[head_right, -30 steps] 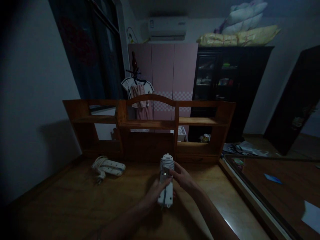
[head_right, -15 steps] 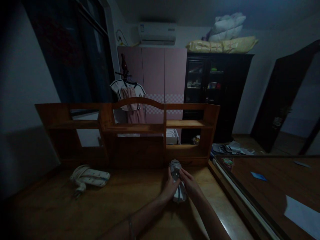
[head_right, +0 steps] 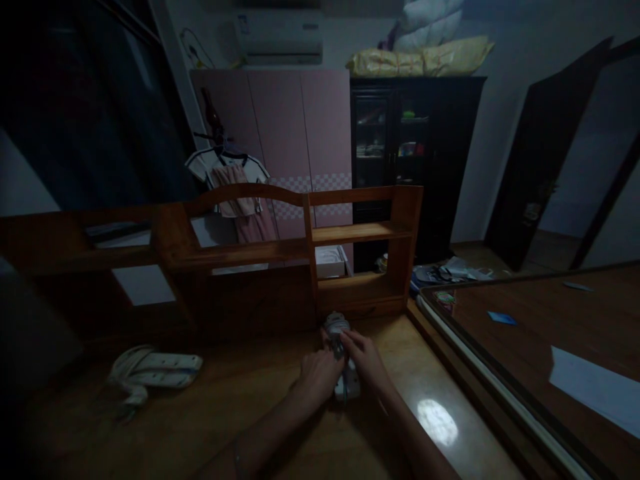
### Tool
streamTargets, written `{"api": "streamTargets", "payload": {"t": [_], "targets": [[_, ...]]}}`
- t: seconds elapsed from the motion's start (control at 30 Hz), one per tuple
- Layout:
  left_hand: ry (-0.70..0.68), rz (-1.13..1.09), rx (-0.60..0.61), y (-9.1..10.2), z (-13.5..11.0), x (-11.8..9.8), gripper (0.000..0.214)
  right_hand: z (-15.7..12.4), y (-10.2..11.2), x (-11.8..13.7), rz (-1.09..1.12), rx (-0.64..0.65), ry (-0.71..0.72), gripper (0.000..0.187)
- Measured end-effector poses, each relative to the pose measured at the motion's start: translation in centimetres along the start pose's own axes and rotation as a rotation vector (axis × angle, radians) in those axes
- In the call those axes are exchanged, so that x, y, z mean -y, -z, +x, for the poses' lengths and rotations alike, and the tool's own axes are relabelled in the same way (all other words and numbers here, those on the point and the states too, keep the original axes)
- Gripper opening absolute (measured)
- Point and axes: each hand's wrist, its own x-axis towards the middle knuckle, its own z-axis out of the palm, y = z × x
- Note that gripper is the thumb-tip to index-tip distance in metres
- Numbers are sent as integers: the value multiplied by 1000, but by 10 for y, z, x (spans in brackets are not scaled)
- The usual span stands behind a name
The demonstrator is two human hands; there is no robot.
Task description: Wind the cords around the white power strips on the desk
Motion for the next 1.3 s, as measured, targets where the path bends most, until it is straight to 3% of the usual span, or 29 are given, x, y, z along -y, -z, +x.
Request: {"api": "streamTargets", "payload": {"t": [0.17,0.3,0.5,0.83,1.07,1.3], "targets": [[87,3,-339,-4,1,-2,63,-3,-3,-1,-135,-78,98,45],[-123,-78,-449,-12,4,9,63,-5,-4,-3,-157,-115,87,46],[-263,-174,-446,-18,7,19,62,-8,-7,-1,32,-30,87,48],[-321,-176,-484,-4,12,17,57,-14,-7,-4,175,-14,0,52],[-356,-137,-472,-9,11,19,63,-13,-6,-27,116,30,-41,76],[-374,-100,-456,-11,11,19,58,-18,-7,-23,8,52,-22,80]]}}
